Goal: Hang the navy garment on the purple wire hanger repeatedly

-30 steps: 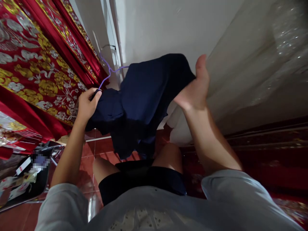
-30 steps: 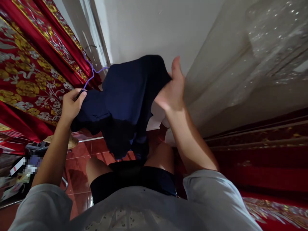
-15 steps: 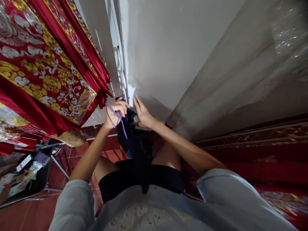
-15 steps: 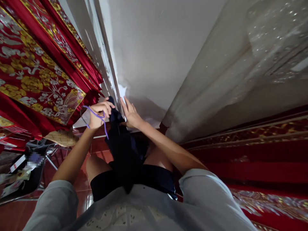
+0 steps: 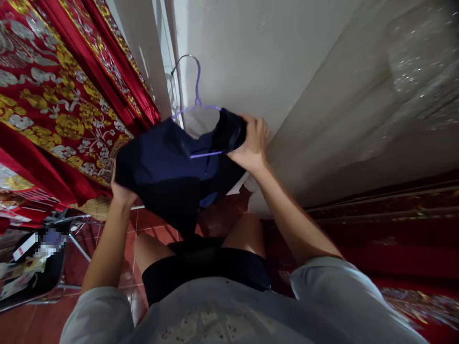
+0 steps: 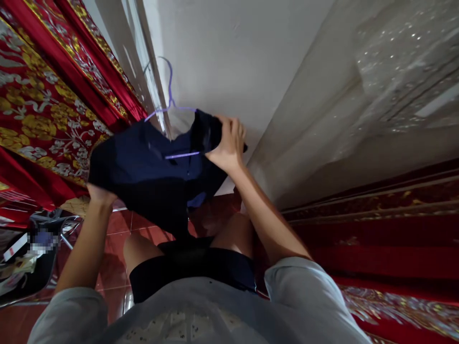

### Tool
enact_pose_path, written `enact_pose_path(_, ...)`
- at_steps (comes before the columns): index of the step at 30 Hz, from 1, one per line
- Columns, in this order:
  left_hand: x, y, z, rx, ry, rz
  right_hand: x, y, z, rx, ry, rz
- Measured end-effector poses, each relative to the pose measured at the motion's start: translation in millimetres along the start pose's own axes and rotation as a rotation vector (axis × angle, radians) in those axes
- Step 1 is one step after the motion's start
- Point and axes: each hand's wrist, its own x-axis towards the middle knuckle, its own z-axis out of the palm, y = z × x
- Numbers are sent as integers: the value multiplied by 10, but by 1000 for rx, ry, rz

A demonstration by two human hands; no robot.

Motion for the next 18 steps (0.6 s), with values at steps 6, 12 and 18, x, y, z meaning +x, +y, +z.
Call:
enact_pose_path(6,-500,-243,80,-113,501,-229,320,-344,-42,77,-42,-48)
enact_pose_path(12,-723,-536,423,-90,847,-261,-194,-388,-135,255,-99,-190)
enact_pose_path(18,-898,-556,933,-330,882,-453,-990,-636,624,638,140,439)
